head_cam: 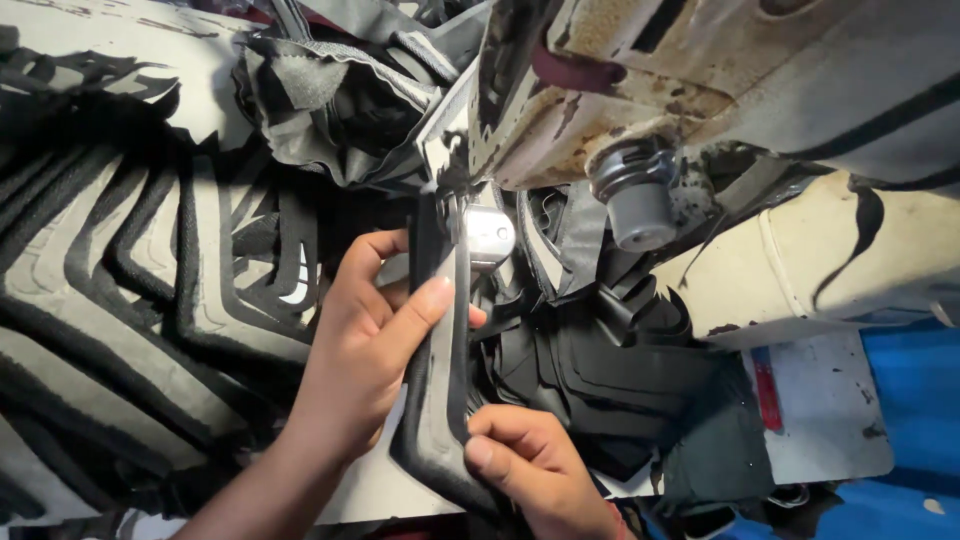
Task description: Stitching together components of shoe uppers using an industrial sewing machine.
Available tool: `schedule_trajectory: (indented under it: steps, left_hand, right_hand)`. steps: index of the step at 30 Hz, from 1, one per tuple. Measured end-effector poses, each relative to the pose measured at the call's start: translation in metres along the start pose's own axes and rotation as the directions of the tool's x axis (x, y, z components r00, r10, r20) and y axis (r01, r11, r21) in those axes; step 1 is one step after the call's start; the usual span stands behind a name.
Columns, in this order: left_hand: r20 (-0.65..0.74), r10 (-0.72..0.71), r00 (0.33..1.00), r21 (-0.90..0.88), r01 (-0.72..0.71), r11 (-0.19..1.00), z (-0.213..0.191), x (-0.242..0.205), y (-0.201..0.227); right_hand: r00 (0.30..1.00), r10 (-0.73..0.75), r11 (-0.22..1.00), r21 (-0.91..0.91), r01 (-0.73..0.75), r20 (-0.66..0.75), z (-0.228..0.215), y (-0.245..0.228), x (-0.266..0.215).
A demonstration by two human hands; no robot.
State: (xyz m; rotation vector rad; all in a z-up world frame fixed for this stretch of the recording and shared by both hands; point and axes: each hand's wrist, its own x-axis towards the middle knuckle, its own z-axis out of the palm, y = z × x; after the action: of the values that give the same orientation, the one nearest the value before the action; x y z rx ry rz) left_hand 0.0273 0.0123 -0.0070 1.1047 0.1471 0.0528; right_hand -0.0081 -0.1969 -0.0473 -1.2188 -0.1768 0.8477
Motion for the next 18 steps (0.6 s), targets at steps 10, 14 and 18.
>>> schedule_trajectory:
  steps: [10,14,18]
  left_hand:
    - [-0.025,-0.274,0.961,-0.325,0.251,0.912,-0.009,-0.007,-0.005]
    - [-0.027,-0.266,0.964,-0.381,0.236,0.894,-0.011,-0.015,-0.011]
    - [-0.137,-0.159,0.978,-0.235,0.124,0.964,-0.011,-0.005,-0.014]
  right_hand:
    - [0.981,-0.102,0.958,-0.282,0.051,-0.167,0.01,-0.067,0.036]
    - [0.976,-0.173,0.89,-0.445,0.097,-0.134,0.007,-0.095,0.05]
    - [0.961,-0.274,0.848,-0.484,0.217,-0.048,0.008,-0.11,0.062]
